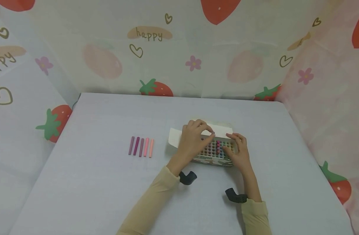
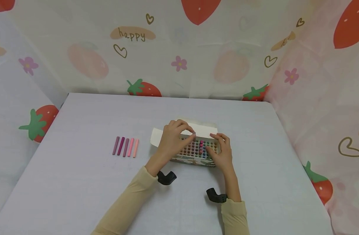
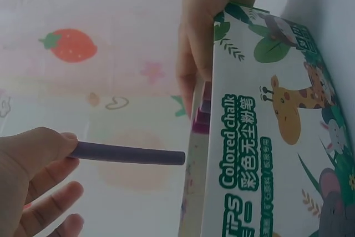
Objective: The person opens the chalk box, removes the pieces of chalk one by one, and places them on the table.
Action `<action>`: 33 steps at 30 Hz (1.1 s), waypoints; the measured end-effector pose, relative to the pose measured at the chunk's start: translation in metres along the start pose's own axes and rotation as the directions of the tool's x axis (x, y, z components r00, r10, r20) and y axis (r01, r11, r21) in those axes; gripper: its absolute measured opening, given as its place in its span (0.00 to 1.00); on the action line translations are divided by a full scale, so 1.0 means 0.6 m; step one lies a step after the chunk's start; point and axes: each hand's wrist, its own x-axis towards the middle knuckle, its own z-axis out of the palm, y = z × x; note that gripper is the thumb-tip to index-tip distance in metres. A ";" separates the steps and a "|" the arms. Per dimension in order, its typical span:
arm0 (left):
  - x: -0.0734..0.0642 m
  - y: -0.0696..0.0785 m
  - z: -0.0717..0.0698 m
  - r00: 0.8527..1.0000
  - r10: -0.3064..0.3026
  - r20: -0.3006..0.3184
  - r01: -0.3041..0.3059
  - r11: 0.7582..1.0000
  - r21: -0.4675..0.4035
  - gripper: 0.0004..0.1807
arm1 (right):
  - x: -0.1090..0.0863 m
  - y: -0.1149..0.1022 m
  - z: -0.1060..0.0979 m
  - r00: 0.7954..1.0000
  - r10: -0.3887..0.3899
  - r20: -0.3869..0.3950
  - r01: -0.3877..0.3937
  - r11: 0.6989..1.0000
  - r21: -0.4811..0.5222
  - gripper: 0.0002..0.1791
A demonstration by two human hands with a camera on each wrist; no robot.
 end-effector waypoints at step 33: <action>-0.037 -0.091 -0.100 0.966 -0.107 -0.235 0.021 0.940 -0.342 0.06 | -0.001 0.002 0.000 1.000 -0.001 0.008 0.001 1.000 0.002 0.28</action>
